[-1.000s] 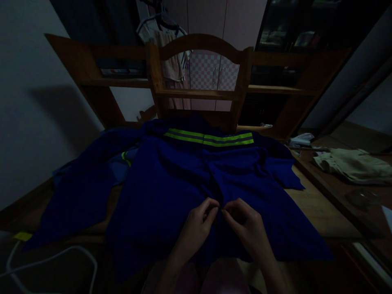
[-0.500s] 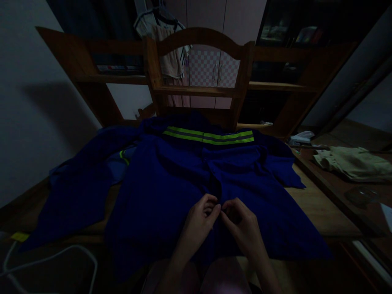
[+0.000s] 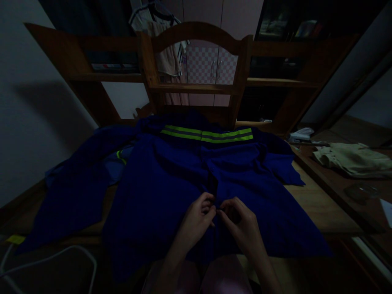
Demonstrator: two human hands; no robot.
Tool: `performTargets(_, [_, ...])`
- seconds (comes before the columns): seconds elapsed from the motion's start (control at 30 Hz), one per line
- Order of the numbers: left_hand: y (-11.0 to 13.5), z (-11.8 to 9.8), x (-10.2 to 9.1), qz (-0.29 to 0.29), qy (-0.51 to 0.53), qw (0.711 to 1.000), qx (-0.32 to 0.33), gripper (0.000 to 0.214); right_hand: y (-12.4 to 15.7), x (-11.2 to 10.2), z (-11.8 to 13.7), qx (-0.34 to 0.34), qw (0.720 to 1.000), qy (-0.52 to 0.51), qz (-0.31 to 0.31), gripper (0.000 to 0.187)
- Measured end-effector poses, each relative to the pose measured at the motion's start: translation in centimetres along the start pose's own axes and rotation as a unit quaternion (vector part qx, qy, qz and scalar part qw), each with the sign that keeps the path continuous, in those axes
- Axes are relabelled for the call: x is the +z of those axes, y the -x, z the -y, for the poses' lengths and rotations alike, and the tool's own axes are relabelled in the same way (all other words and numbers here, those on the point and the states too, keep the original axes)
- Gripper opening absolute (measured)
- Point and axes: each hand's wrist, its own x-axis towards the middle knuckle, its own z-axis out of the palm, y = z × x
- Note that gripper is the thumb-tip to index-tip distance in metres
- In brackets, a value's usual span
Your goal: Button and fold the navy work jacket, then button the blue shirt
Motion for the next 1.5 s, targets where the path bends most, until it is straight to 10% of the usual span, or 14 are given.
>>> performTargets(1.33, [0.2,-0.5,0.2,-0.015,-0.018,0.999,0.026,0.029,0.0,-0.9,-0.1,0.029,0.998,-0.049,-0.012,0.019])
performTargets(1.5, [0.8,0.5,1.2,-0.082,-0.134,0.986,0.05,0.035,-0.1,-1.2,-0.2,0.062,0.995,-0.08,0.01,0.018])
